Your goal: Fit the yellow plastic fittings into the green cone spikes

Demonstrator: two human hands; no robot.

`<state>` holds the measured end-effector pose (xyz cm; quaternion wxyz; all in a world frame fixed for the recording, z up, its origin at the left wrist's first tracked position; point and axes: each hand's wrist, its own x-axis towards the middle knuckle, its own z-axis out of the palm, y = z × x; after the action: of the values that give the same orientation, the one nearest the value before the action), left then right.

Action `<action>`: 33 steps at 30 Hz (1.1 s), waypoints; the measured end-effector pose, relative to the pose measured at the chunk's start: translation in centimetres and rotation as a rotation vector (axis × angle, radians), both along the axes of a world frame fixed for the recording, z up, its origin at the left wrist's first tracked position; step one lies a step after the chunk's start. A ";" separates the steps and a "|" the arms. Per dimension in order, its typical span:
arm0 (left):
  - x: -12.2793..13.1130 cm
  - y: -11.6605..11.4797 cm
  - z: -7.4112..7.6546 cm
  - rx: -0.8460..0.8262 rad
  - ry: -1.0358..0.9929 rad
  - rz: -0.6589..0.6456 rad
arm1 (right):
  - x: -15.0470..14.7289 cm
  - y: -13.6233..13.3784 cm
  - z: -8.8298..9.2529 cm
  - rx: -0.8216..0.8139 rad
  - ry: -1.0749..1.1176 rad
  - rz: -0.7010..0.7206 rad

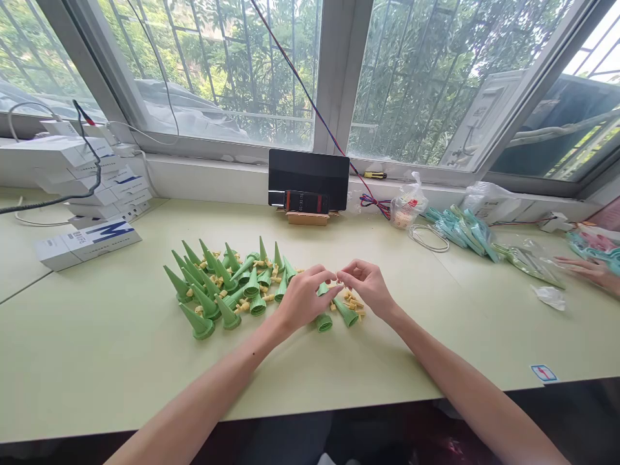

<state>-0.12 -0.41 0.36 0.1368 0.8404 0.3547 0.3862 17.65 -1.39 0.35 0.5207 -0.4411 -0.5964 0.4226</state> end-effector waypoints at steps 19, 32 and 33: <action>0.1 0.3 -0.5 0.011 -0.088 0.025 | 0.1 0.4 -0.3 -0.078 0.131 0.117; 0.1 0.2 -0.1 -0.043 -0.108 0.020 | -0.1 0.1 0.2 -0.145 0.121 0.161; 0.1 0.2 -0.1 -0.043 -0.108 0.019 | -0.1 0.1 0.2 -0.148 0.123 0.164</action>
<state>-0.03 -0.23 0.25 0.1701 0.8116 0.3632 0.4247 17.59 -1.29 0.51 0.4859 -0.4014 -0.5645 0.5330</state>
